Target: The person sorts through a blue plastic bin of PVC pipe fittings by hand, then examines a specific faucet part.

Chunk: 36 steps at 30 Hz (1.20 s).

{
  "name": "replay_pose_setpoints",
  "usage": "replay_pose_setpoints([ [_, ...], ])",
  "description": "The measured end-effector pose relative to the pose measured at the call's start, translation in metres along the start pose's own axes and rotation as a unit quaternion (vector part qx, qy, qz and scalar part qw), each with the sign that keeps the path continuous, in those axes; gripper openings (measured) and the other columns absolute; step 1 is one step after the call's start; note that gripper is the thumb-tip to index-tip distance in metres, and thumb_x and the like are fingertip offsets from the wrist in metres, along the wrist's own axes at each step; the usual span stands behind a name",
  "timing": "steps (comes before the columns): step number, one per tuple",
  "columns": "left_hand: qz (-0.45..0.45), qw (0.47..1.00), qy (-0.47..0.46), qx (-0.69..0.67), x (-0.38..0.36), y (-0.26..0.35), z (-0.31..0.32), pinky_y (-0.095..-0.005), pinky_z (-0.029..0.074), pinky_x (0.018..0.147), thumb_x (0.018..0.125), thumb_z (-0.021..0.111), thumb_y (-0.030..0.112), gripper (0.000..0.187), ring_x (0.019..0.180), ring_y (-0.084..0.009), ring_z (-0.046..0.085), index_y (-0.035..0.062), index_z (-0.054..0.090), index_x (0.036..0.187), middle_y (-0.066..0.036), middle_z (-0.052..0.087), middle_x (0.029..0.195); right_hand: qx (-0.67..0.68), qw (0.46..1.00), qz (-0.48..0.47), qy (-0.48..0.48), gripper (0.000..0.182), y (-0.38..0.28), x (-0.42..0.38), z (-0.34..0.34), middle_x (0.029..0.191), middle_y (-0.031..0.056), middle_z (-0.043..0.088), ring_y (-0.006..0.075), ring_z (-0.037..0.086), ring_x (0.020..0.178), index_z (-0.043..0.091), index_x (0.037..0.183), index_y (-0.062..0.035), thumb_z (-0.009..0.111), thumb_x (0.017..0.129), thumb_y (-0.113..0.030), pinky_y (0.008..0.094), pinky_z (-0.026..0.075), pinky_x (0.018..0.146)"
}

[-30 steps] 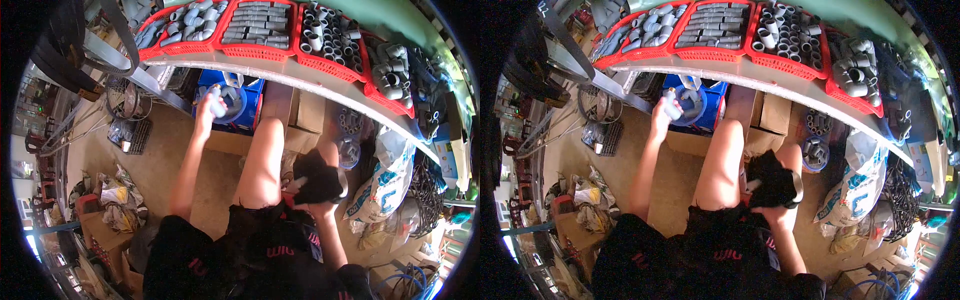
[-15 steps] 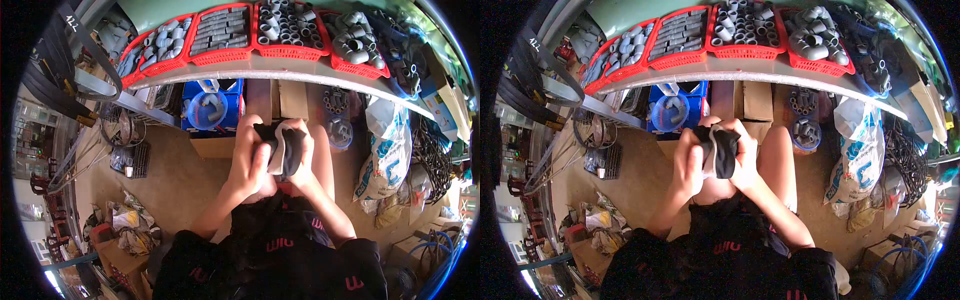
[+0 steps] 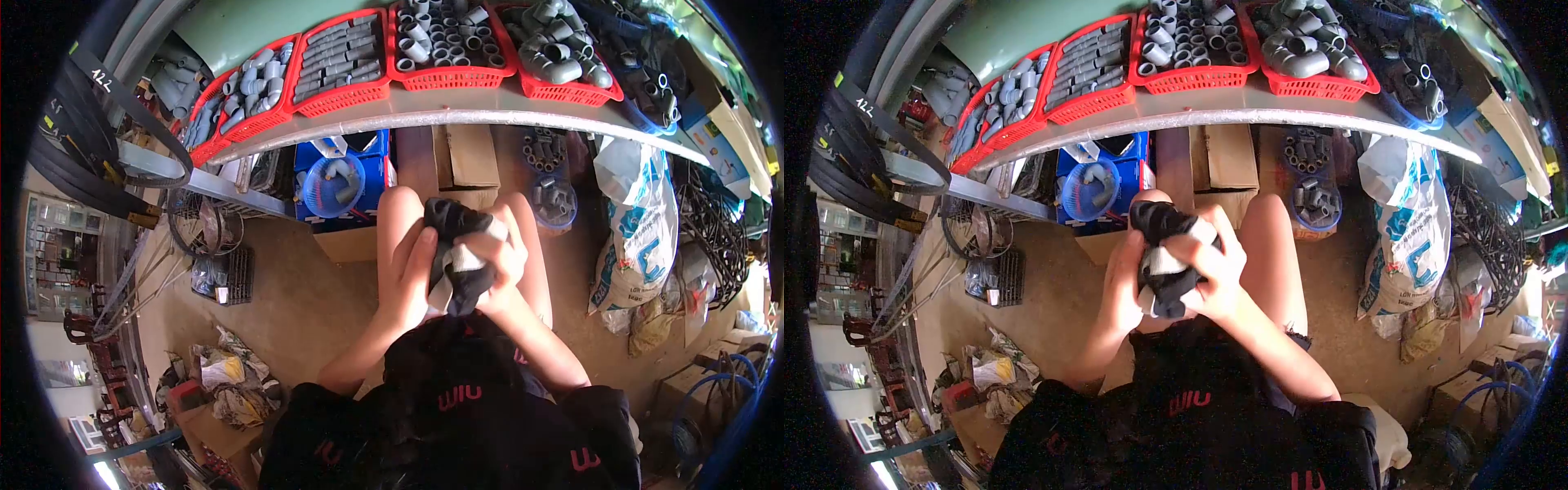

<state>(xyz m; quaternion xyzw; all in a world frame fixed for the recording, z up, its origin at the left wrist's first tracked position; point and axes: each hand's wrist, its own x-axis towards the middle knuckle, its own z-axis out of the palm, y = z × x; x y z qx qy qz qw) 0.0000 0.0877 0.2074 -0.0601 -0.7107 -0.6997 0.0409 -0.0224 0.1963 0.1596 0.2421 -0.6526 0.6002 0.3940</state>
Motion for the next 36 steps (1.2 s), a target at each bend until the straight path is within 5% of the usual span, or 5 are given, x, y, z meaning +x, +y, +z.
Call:
replay_pose_setpoints([
  [7, 0.279, 0.888, -0.174, 0.323, 0.025, -0.018, -0.04, -0.0365, 0.041, 0.05, 0.077, 0.066, 0.022, 0.028, 0.05, -0.03, 0.053, 0.0018, 0.047, 0.082, -0.011, 0.05, 0.061, 0.213, 0.895, 0.383, -0.081, 0.02, -0.002, -0.001, -0.005, 0.089, 0.0017, 0.058, 0.0077, 0.053, 0.083, 0.056, 0.095, -0.0036, 0.061, 0.082, -0.017, 0.0216, 0.042, 0.073],
  [11, 0.311, 0.913, -0.134, 0.229, 0.026, -0.036, -0.034, -0.033, 0.042, 0.051, 0.078, 0.067, 0.029, 0.033, 0.054, -0.0263, 0.054, 0.0024, 0.047, 0.082, -0.012, 0.052, 0.066, 0.622, 0.469, 0.624, 0.055, 0.033, 0.037, -0.032, -0.009, 0.087, 0.0056, 0.063, 0.0145, 0.063, 0.076, 0.057, 0.1, -0.0052, 0.051, 0.09, -0.035, 0.0283, 0.054, 0.069],
  [17, 0.113, 0.977, -0.02, -0.178, 0.025, -0.031, -0.017, -0.026, 0.045, 0.056, 0.093, 0.047, 0.042, 0.041, 0.068, -0.014, 0.057, 0.0023, 0.04, 0.097, -0.012, 0.054, 0.087, -0.1, 0.935, 0.329, -0.084, 0.038, 0.035, -0.03, -0.013, 0.103, 0.0058, 0.056, 0.0137, 0.056, 0.097, 0.047, 0.12, -0.0037, 0.055, 0.088, -0.023, 0.0261, 0.044, 0.088],
  [22, 0.005, 1.0, -0.007, 0.014, 0.021, -0.013, -0.014, -0.0305, 0.038, 0.069, 0.098, 0.032, 0.038, 0.038, 0.075, -0.0185, 0.045, 0.0018, 0.043, 0.092, -0.008, 0.04, 0.084, 0.0, 0.986, 0.139, -0.089, 0.052, -0.005, 0.026, -0.02, 0.109, 0.0118, 0.056, 0.0276, 0.055, 0.096, 0.057, 0.11, -0.0036, 0.071, 0.065, -0.027, 0.0348, 0.044, 0.084],
  [36, 0.481, 0.828, -0.052, 0.284, 0.027, -0.075, -0.043, -0.032, 0.05, 0.059, 0.067, 0.08, 0.025, 0.046, 0.069, -0.0267, 0.061, -0.0022, 0.054, 0.093, -0.015, 0.059, 0.084, 0.345, 0.695, 0.625, 0.078, 0.016, 0.007, -0.008, 0.006, 0.083, -0.0016, 0.057, 0.0078, 0.053, 0.075, 0.058, 0.097, -0.01, 0.05, 0.092, -0.023, 0.0218, 0.045, 0.067],
])
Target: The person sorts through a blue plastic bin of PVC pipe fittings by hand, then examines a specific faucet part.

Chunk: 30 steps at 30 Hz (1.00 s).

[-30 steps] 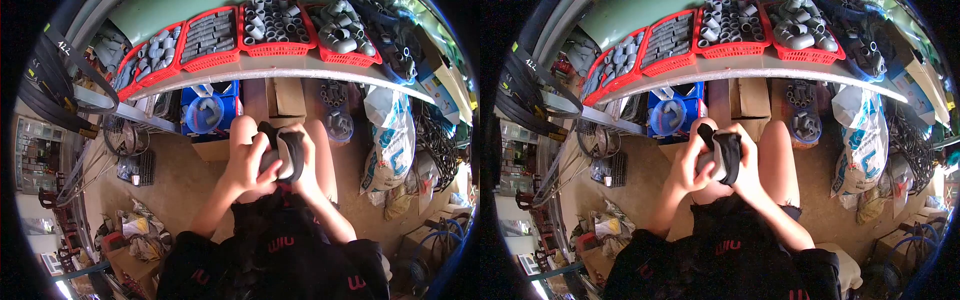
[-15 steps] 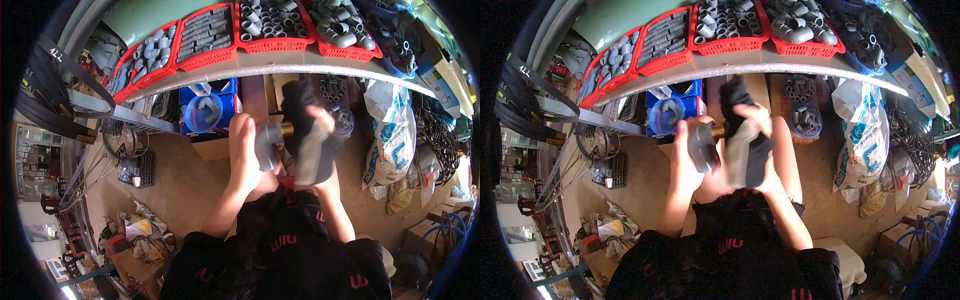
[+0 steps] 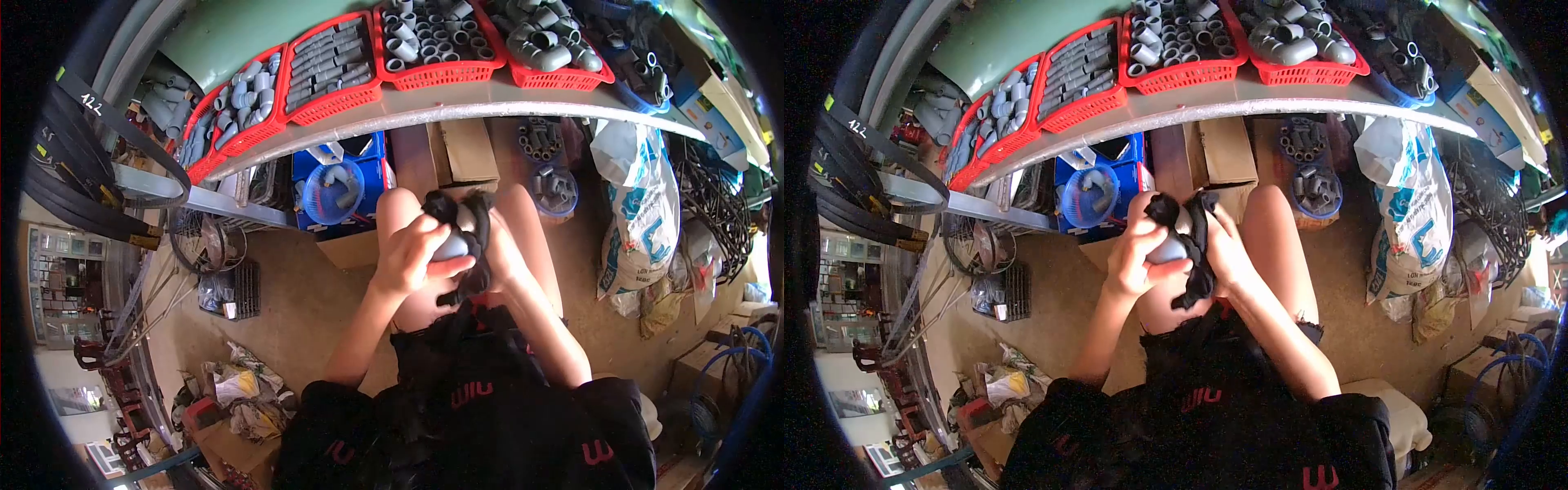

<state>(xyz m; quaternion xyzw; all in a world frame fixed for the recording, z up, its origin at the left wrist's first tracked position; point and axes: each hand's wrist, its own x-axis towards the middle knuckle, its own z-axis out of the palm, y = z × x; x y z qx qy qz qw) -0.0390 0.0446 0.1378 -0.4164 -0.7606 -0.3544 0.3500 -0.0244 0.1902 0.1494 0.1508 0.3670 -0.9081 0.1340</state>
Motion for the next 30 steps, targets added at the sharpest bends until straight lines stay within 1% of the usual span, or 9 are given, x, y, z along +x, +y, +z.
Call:
replay_pose_setpoints([
  [2, 0.017, 1.0, 0.017, 0.002, -0.01, -0.002, 0.001, -0.0325, 0.052, 0.062, 0.063, 0.084, 0.028, 0.051, 0.072, -0.027, 0.062, -0.002, 0.056, 0.093, -0.014, 0.06, 0.085, 0.094, 0.981, 0.165, -0.049, 0.022, 0.008, 0.006, -0.014, 0.083, -0.001, 0.059, 0.0103, 0.055, 0.074, 0.059, 0.097, -0.0127, 0.051, 0.091, -0.032, 0.0228, 0.046, 0.066],
  [6, -0.173, 0.951, 0.112, -0.229, -0.021, -0.001, 0.008, -0.032, 0.051, 0.061, 0.079, 0.068, 0.024, 0.037, 0.073, -0.0207, 0.059, -0.001, 0.051, 0.101, -0.013, 0.059, 0.087, 0.04, 0.996, 0.076, 0.025, 0.028, 0.007, 0.003, -0.005, 0.084, 0.0005, 0.061, 0.014, 0.057, 0.078, 0.059, 0.097, -0.0142, 0.05, 0.09, -0.04, 0.0317, 0.049, 0.07],
  [10, -0.411, 0.679, 0.238, -0.56, 0.005, 0.022, -0.013, -0.0329, 0.048, 0.064, 0.096, 0.04, 0.039, 0.042, 0.08, -0.0169, 0.055, 0.0038, 0.043, 0.119, -0.01, 0.054, 0.105, 0.016, 0.983, -0.166, 0.082, 0.047, -0.022, 0.029, -0.015, 0.092, 0.005, 0.06, 0.0153, 0.058, 0.084, 0.053, 0.11, -0.0073, 0.036, 0.093, -0.049, 0.0309, 0.05, 0.071],
  [13, -0.505, 0.53, 0.331, -0.596, 0.012, 0.026, -0.014, -0.0343, 0.046, 0.074, 0.097, 0.034, 0.044, 0.049, 0.09, -0.0167, 0.052, 0.0067, 0.039, 0.129, -0.008, 0.051, 0.113, -0.325, 0.902, -0.28, -0.053, 0.045, -0.046, -0.002, 0.0, 0.105, 0.0095, 0.055, 0.0176, 0.056, 0.092, 0.046, 0.118, -0.0044, 0.048, 0.09, -0.04, 0.0306, 0.047, 0.077],
  [17, -0.47, 0.717, 0.212, -0.469, 0.012, 0.051, 0.001, -0.0347, 0.034, 0.099, 0.097, 0.035, 0.038, 0.049, 0.114, -0.0194, 0.044, 0.0052, 0.029, 0.134, -0.009, 0.044, 0.121, -0.551, 0.72, -0.399, -0.135, 0.054, -0.008, -0.029, 0.02, 0.108, 0.0198, 0.051, 0.036, 0.044, 0.104, 0.05, 0.116, -0.0063, 0.064, 0.066, -0.016, 0.0425, 0.032, 0.096],
  [19, -0.525, 0.55, 0.265, -0.593, -0.004, 0.078, 0.016, -0.0343, 0.029, 0.103, 0.097, 0.035, 0.039, 0.051, 0.12, -0.0181, 0.039, 0.0051, 0.026, 0.134, -0.01, 0.041, 0.123, -0.527, 0.718, -0.442, -0.101, 0.047, 0.007, -0.026, -0.001, 0.096, 0.0165, 0.055, 0.0348, 0.05, 0.09, 0.058, 0.108, -0.0094, 0.064, 0.061, -0.013, 0.0412, 0.041, 0.084],
  [22, -0.521, 0.719, 0.079, -0.453, -0.029, 0.066, 0.012, -0.0279, 0.037, 0.09, 0.096, 0.044, 0.033, 0.047, 0.11, -0.0144, 0.044, 0.0047, 0.027, 0.13, -0.01, 0.043, 0.121, -0.547, 0.7, -0.446, -0.113, 0.04, -0.003, -0.035, -0.018, 0.09, 0.0126, 0.056, 0.0294, 0.054, 0.074, 0.065, 0.097, -0.011, 0.064, 0.057, -0.009, 0.0361, 0.048, 0.062],
  [26, -0.565, 0.617, 0.039, -0.546, -0.028, 0.06, -0.006, -0.0167, 0.036, 0.052, 0.089, 0.058, 0.015, 0.046, 0.077, -0.0053, 0.049, 0.0046, 0.033, 0.127, -0.006, 0.053, 0.103, -0.565, 0.661, -0.471, -0.147, 0.04, -0.016, -0.039, -0.016, 0.087, 0.0095, 0.054, 0.0234, 0.059, 0.065, 0.066, 0.096, -0.0164, 0.068, 0.057, -0.009, 0.0339, 0.05, 0.055],
  [30, -0.487, 0.767, 0.088, -0.407, -0.018, 0.063, -0.007, -0.0222, 0.044, 0.061, 0.081, 0.067, 0.006, 0.044, 0.079, -0.0103, 0.053, -0.0001, 0.047, 0.119, -0.007, 0.054, 0.101, -0.515, 0.783, -0.343, -0.067, 0.051, -0.018, -0.041, -0.003, 0.101, 0.0108, 0.056, 0.0233, 0.056, 0.091, 0.055, 0.11, -0.0044, 0.069, 0.06, -0.005, 0.0325, 0.043, 0.083],
])
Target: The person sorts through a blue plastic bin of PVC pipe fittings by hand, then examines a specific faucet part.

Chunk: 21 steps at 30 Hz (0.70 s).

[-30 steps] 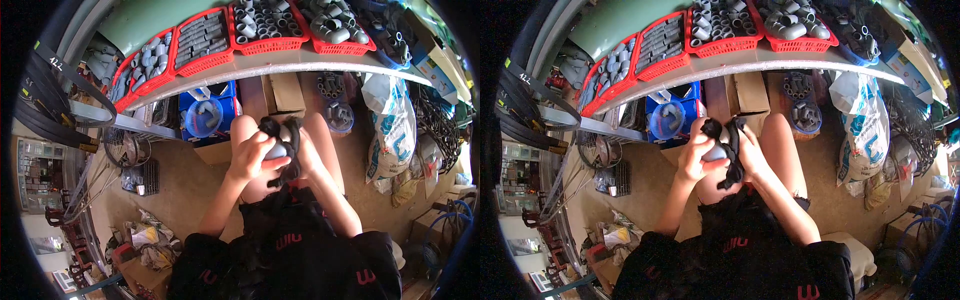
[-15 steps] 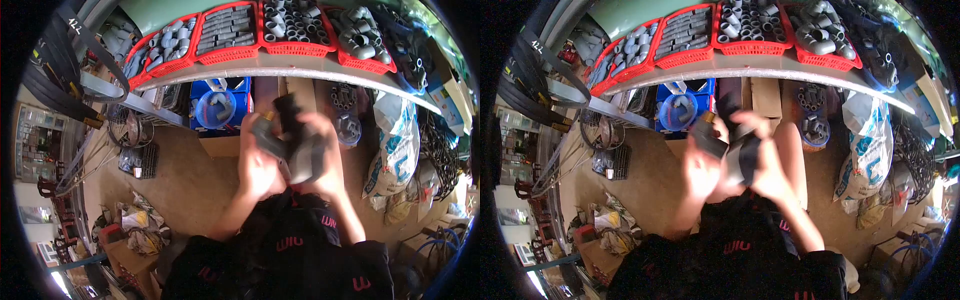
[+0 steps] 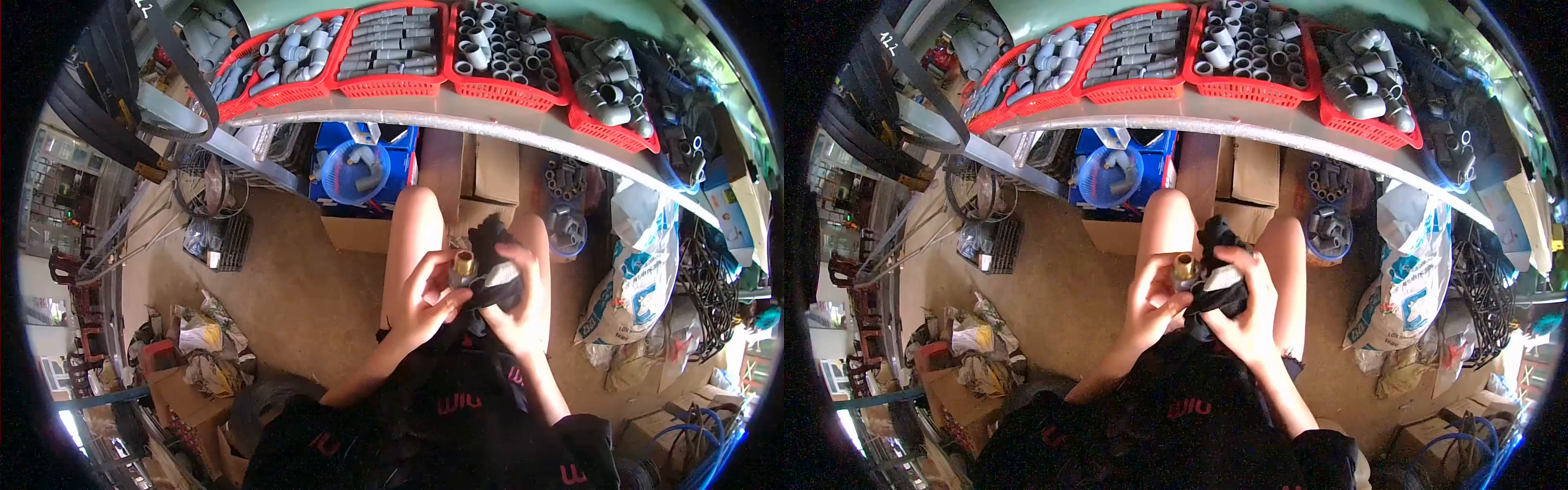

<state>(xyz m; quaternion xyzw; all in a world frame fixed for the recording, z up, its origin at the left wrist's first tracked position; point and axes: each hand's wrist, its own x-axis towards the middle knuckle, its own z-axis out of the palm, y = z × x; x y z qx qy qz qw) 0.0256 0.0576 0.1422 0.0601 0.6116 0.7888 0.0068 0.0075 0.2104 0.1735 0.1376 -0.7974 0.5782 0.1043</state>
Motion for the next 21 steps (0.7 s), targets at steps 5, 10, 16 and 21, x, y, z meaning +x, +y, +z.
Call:
replay_pose_setpoints([
  [5, 0.17, 0.969, -0.046, 0.173, 0.002, 0.015, 0.002, -0.029, 0.048, 0.074, 0.071, 0.071, -0.001, 0.038, 0.084, -0.0182, 0.058, 0.0014, 0.062, 0.108, -0.01, 0.052, 0.105, 0.245, 0.957, 0.154, 0.019, 0.042, 0.005, -0.006, 0.003, 0.104, 0.0042, 0.05, 0.0129, 0.048, 0.095, 0.05, 0.111, -0.0042, 0.049, 0.069, -0.001, 0.0255, 0.039, 0.085],
  [10, 0.125, 0.958, -0.158, 0.202, 0.0, 0.02, -0.002, -0.024, 0.045, 0.064, 0.068, 0.066, -0.012, 0.04, 0.075, -0.0133, 0.054, 0.0049, 0.066, 0.104, -0.009, 0.051, 0.109, 0.349, 0.882, 0.316, 0.024, 0.041, 0.01, -0.004, 0.002, 0.104, 0.0034, 0.051, 0.0126, 0.051, 0.092, 0.05, 0.113, -0.0071, 0.052, 0.073, 0.002, 0.0255, 0.041, 0.084],
  [16, -0.241, 0.921, -0.069, -0.299, -0.011, -0.005, -0.005, -0.0314, 0.05, 0.071, 0.091, 0.055, 0.026, 0.056, 0.091, -0.0157, 0.056, 0.0037, 0.029, 0.135, -0.007, 0.052, 0.105, -0.019, 0.987, -0.009, 0.16, 0.045, 0.021, -0.029, 0.017, 0.097, 0.0103, 0.056, 0.0253, 0.055, 0.091, 0.053, 0.108, -0.0061, 0.06, 0.063, -0.001, 0.0334, 0.042, 0.085],
  [21, -0.05, 0.988, -0.093, 0.11, -0.012, 0.007, -0.003, -0.029, 0.046, 0.079, 0.089, 0.059, 0.02, 0.047, 0.089, -0.0196, 0.058, -0.0013, 0.038, 0.126, -0.011, 0.055, 0.105, 0.084, 0.978, -0.037, 0.186, 0.026, 0.02, -0.02, 0.031, 0.099, 0.0141, 0.055, 0.0251, 0.054, 0.087, 0.054, 0.097, -0.0008, 0.055, 0.071, -0.002, 0.0332, 0.042, 0.084],
])
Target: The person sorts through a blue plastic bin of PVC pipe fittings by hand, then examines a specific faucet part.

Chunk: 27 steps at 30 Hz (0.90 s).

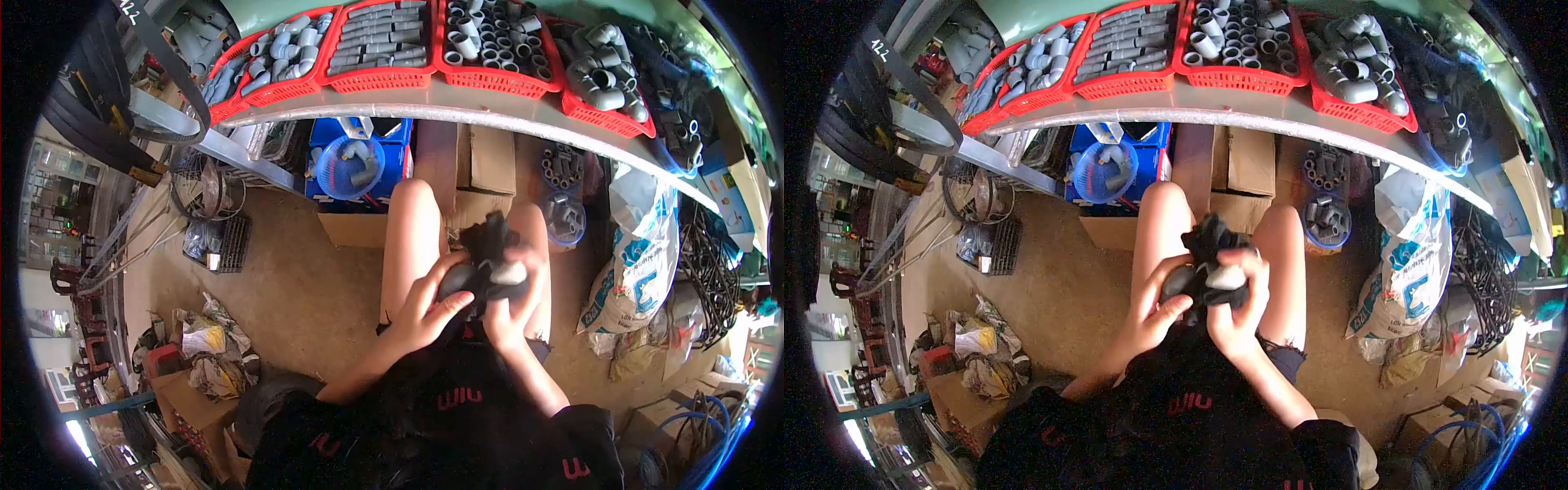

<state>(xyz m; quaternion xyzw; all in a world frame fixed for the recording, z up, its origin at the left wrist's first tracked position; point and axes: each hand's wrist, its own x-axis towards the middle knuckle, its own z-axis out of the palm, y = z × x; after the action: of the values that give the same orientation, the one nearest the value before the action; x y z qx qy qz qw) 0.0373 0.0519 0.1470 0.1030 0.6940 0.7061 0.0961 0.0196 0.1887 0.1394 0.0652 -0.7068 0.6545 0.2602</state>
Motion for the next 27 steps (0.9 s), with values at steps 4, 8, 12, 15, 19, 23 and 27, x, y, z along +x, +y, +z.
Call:
replay_pose_setpoints([
  [4, 0.135, 0.984, 0.05, 0.106, 0.01, 0.01, -0.008, -0.0278, 0.045, 0.077, 0.089, 0.058, 0.017, 0.04, 0.084, -0.0167, 0.055, -0.0015, 0.042, 0.121, -0.011, 0.056, 0.098, 0.257, 0.888, 0.373, 0.083, 0.032, -0.008, 0.018, 0.008, 0.116, 0.0081, 0.048, 0.02, 0.05, 0.101, 0.046, 0.118, -0.0083, 0.045, 0.087, -0.008, 0.0295, 0.041, 0.087],
  [8, 0.026, 0.936, 0.086, -0.34, 0.016, 0.005, -0.014, -0.0211, 0.032, 0.046, 0.096, 0.044, 0.029, 0.026, 0.053, -0.0083, 0.041, 0.0045, 0.046, 0.104, -0.006, 0.05, 0.078, 0.215, 0.917, 0.326, 0.079, 0.035, 0.007, 0.033, -0.015, 0.115, 0.009, 0.049, 0.0194, 0.049, 0.106, 0.043, 0.126, -0.011, 0.039, 0.091, -0.015, 0.0306, 0.039, 0.092],
  [12, -0.054, 0.875, 0.037, -0.48, 0.02, -0.012, -0.022, -0.0216, 0.026, 0.038, 0.097, 0.036, 0.042, 0.034, 0.044, -0.0092, 0.036, 0.0087, 0.044, 0.094, -0.004, 0.047, 0.068, 0.148, 0.964, 0.206, -0.077, 0.05, -0.016, 0.036, -0.028, 0.108, 0.006, 0.045, 0.0149, 0.046, 0.098, 0.043, 0.119, -0.0099, 0.053, 0.07, -0.003, 0.028, 0.038, 0.088],
  [15, -0.068, 0.931, 0.055, -0.355, 0.024, 0.006, -0.008, -0.0215, 0.022, 0.034, 0.097, 0.039, 0.036, 0.03, 0.037, -0.0069, 0.03, 0.007, 0.041, 0.091, -0.006, 0.047, 0.061, 0.037, 0.973, 0.068, -0.217, 0.053, -0.043, 0.046, -0.019, 0.106, 0.0039, 0.048, 0.013, 0.046, 0.099, 0.049, 0.113, -0.0081, 0.059, 0.062, 0.001, 0.0261, 0.036, 0.089],
  [19, 0.027, 0.983, 0.047, -0.178, 0.019, 0.004, -0.012, -0.0201, 0.029, 0.041, 0.096, 0.044, 0.027, 0.023, 0.045, -0.0069, 0.039, 0.0046, 0.043, 0.091, -0.005, 0.049, 0.066, 0.044, 0.964, 0.109, -0.237, 0.044, -0.05, 0.051, -0.012, 0.096, 0.0018, 0.056, 0.009, 0.051, 0.089, 0.055, 0.105, -0.0071, 0.068, 0.064, 0.004, 0.0226, 0.04, 0.082],
  [23, 0.069, 0.99, 0.12, 0.017, 0.012, 0.016, -0.011, -0.0222, 0.038, 0.052, 0.095, 0.046, 0.026, 0.025, 0.056, -0.0082, 0.047, 0.0011, 0.047, 0.094, -0.005, 0.051, 0.073, 0.002, 0.972, 0.115, -0.203, 0.037, -0.053, 0.047, -0.007, 0.093, 0.0017, 0.058, 0.0077, 0.052, 0.086, 0.056, 0.098, -0.0063, 0.066, 0.065, 0.008, 0.021, 0.04, 0.079],
  [27, 0.211, 0.946, 0.19, 0.158, 0.008, 0.014, -0.008, -0.0255, 0.042, 0.063, 0.091, 0.052, 0.023, 0.026, 0.063, -0.0114, 0.051, -0.0019, 0.049, 0.1, -0.007, 0.053, 0.079, 0.07, 0.976, 0.128, -0.16, 0.036, -0.046, 0.043, -0.003, 0.091, 0.0013, 0.059, 0.0079, 0.053, 0.084, 0.056, 0.097, -0.0046, 0.063, 0.065, 0.011, 0.0199, 0.041, 0.076],
])
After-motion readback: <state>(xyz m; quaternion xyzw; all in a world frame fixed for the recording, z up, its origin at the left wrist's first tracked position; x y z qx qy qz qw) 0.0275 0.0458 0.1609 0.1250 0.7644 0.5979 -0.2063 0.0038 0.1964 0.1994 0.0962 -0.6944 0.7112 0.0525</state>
